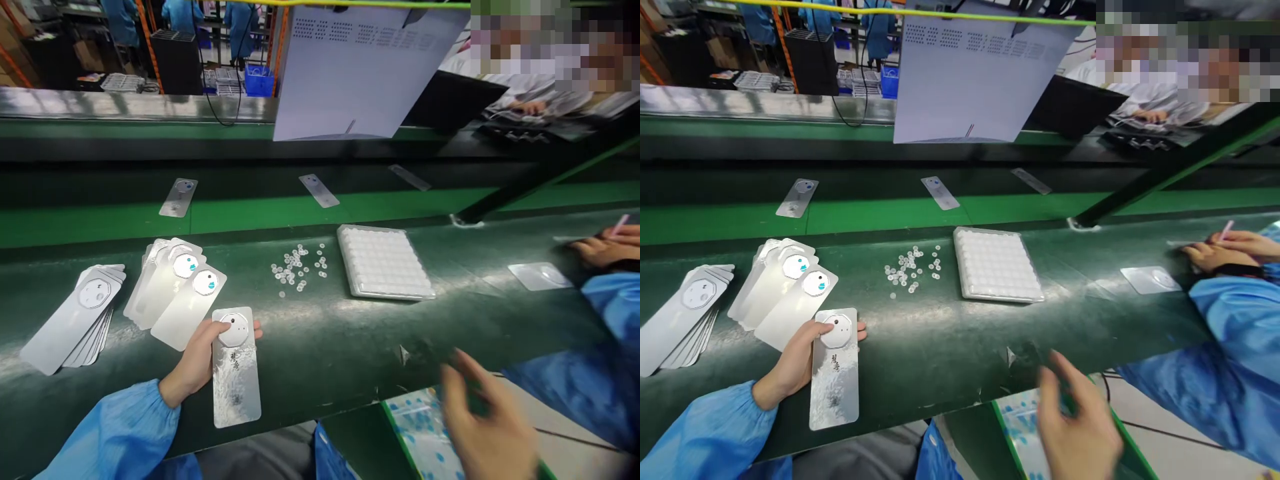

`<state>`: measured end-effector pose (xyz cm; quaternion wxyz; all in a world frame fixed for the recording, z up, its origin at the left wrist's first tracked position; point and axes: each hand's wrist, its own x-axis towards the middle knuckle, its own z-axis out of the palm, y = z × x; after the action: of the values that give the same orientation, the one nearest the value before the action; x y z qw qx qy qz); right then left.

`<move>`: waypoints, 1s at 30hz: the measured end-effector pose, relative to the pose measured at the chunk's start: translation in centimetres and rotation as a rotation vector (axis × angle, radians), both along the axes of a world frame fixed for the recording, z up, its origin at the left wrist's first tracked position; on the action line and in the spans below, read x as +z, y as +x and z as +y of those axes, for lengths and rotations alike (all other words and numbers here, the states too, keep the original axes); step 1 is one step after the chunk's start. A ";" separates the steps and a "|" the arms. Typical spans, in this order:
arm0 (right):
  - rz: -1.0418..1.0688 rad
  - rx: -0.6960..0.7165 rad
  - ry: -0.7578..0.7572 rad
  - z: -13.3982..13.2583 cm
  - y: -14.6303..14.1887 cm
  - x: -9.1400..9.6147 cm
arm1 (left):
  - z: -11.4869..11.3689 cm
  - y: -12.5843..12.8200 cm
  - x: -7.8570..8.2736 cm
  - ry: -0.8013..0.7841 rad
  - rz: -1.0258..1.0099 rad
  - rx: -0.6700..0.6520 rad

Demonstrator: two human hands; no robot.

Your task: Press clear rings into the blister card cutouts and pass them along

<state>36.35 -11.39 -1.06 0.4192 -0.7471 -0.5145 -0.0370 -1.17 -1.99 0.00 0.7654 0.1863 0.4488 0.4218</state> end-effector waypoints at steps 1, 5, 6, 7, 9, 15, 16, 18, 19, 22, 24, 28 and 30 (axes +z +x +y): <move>-0.014 0.110 0.008 1.8 -2.6 -0.1 | 0.0 0.0 0.1 0.004 0.001 -0.003; -0.033 0.661 -0.130 9.7 -11.0 -0.4 | -0.2 0.0 0.2 0.006 -0.006 0.000; -0.053 0.710 -0.161 11.2 -12.2 -0.6 | -0.2 0.1 0.1 0.004 -0.013 0.009; -0.070 0.729 -0.190 12.4 -13.1 -0.8 | -0.2 0.1 0.1 0.003 -0.021 0.019; -0.106 0.728 -0.235 13.7 -13.9 -1.3 | -0.3 0.1 0.0 0.005 -0.038 0.027; -0.335 0.771 -0.309 14.7 -13.7 -1.7 | -0.4 0.0 -0.1 0.048 -0.028 0.000; -0.371 0.773 -0.317 14.8 -13.7 -1.5 | -0.4 0.0 -0.1 0.063 -0.022 -0.006; -0.411 0.778 -0.327 14.8 -13.8 -1.2 | -0.3 -0.1 -0.1 0.094 -0.011 -0.009; -0.425 0.795 -0.323 14.5 -13.8 -1.1 | -0.3 -0.1 -0.1 0.110 -0.007 -0.009; -0.481 0.902 -0.264 12.0 -13.4 -1.2 | -0.2 -0.2 -0.1 0.122 -0.008 0.013; -0.513 0.980 -0.204 9.0 -13.0 -1.6 | -0.2 -0.2 -0.2 0.106 -0.005 0.039; -0.503 1.105 -0.122 2.2 -11.8 -2.5 | -0.2 -0.2 -0.4 0.073 -0.013 0.081; -0.446 1.159 -0.082 0.0 -11.3 -2.9 | -0.1 -0.1 -0.4 0.060 -0.033 0.106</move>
<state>25.05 -11.38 -3.94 0.2244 -0.3363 -0.9126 0.0610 -1.28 -2.11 -0.40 0.7433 0.1784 0.4326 0.4781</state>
